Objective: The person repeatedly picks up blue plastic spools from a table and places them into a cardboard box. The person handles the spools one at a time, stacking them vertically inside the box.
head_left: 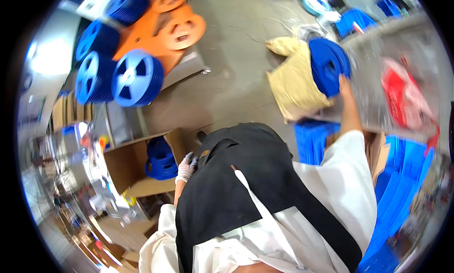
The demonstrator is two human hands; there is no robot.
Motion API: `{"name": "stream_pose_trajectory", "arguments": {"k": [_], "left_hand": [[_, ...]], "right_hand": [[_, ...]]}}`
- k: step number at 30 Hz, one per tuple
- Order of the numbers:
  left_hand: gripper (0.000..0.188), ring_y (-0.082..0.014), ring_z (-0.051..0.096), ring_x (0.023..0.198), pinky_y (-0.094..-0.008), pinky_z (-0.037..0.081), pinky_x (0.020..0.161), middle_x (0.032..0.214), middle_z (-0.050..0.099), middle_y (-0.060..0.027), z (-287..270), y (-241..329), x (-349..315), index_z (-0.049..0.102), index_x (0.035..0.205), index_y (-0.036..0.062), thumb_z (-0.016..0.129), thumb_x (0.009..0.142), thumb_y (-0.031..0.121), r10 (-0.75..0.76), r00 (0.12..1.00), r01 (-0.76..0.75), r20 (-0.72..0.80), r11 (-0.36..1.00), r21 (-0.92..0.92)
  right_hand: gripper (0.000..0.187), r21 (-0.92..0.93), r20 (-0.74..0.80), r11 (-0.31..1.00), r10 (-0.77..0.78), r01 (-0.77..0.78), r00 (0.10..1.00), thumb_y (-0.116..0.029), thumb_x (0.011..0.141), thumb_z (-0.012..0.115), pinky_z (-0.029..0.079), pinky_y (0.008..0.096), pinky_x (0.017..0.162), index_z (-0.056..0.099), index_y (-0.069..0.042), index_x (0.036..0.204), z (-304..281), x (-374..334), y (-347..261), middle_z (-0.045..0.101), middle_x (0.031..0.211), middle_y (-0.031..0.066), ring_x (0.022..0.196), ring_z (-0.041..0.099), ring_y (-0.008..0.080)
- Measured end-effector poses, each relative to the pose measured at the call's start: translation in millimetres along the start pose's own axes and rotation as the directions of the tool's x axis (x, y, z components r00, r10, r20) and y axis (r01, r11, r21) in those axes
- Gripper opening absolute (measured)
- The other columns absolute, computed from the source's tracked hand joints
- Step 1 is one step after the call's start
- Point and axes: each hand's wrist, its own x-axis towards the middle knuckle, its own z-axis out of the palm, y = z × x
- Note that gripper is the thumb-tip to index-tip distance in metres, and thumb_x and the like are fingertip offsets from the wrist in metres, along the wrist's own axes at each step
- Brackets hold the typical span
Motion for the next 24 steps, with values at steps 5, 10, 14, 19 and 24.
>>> {"name": "stream_pose_trajectory", "arguments": {"k": [5,10,14,19,24], "left_hand": [[0.043,-0.0301,0.058,0.114,-0.0343,0.044,0.095,0.119,0.062,-0.0183,-20.6,36.6,-58.5,0.056,0.126,0.0061,0.056,0.092,0.032,-0.341,0.936,0.341,-0.085,0.940,-0.020],[0.038,-0.0294,0.059,0.110,-0.0354,0.045,0.092,0.117,0.063,-0.0166,0.9,-36.6,-75.6,0.060,0.121,0.0063,0.055,0.092,0.029,-0.514,0.853,0.482,-0.096,0.844,-0.236],[0.040,-0.0337,0.057,0.112,-0.0368,0.044,0.095,0.119,0.061,-0.0195,-3.1,-83.3,-78.9,0.060,0.120,0.0055,0.053,0.092,0.033,-0.354,0.913,0.352,-0.204,0.935,-0.049],[0.046,-0.0336,0.055,0.117,-0.0364,0.043,0.097,0.125,0.058,-0.0215,-10.9,-122.2,-75.3,0.057,0.124,0.0035,0.054,0.091,0.035,-0.442,0.877,0.386,-0.188,0.881,-0.272],[0.042,-0.0282,0.062,0.100,-0.0338,0.046,0.089,0.113,0.065,-0.0159,-58.7,-114.5,-68.0,0.058,0.124,0.0046,0.055,0.093,0.034,-0.552,0.741,0.412,-0.382,0.823,-0.390]], "right_hand": [[0.055,0.170,-0.285,0.966,0.238,-0.195,0.929,-0.040,0.090,0.056,0.043,0.0435,0.094,0.058,0.006,0.120,70.2,-59.5,-36.8,0.060,0.118,0.0253,0.110,0.057,0.0377],[0.033,-0.092,0.403,0.992,0.118,-0.088,0.908,-0.024,0.092,0.048,0.046,0.0423,0.086,0.065,0.002,0.102,204.2,-150.8,-193.4,0.065,0.099,0.0190,0.090,0.061,0.0320],[0.045,0.434,0.094,0.610,-0.762,0.663,0.640,-0.023,0.086,0.059,0.036,0.0423,0.106,0.052,-0.003,0.126,268.9,-217.7,-327.8,0.053,0.130,0.0209,0.122,0.048,0.0360],[0.068,0.226,0.695,0.859,-0.472,0.459,0.542,-0.025,0.077,0.073,0.037,0.0408,0.105,0.043,-0.005,0.135,267.7,-145.9,-418.9,0.048,0.134,0.0237,0.126,0.045,0.0369],[0.077,0.196,0.560,0.662,-0.681,0.723,0.472,-0.029,0.075,0.075,0.034,0.0424,0.107,0.039,-0.003,0.138,274.9,-97.0,-554.9,0.043,0.139,0.0235,0.129,0.041,0.0373]]}}
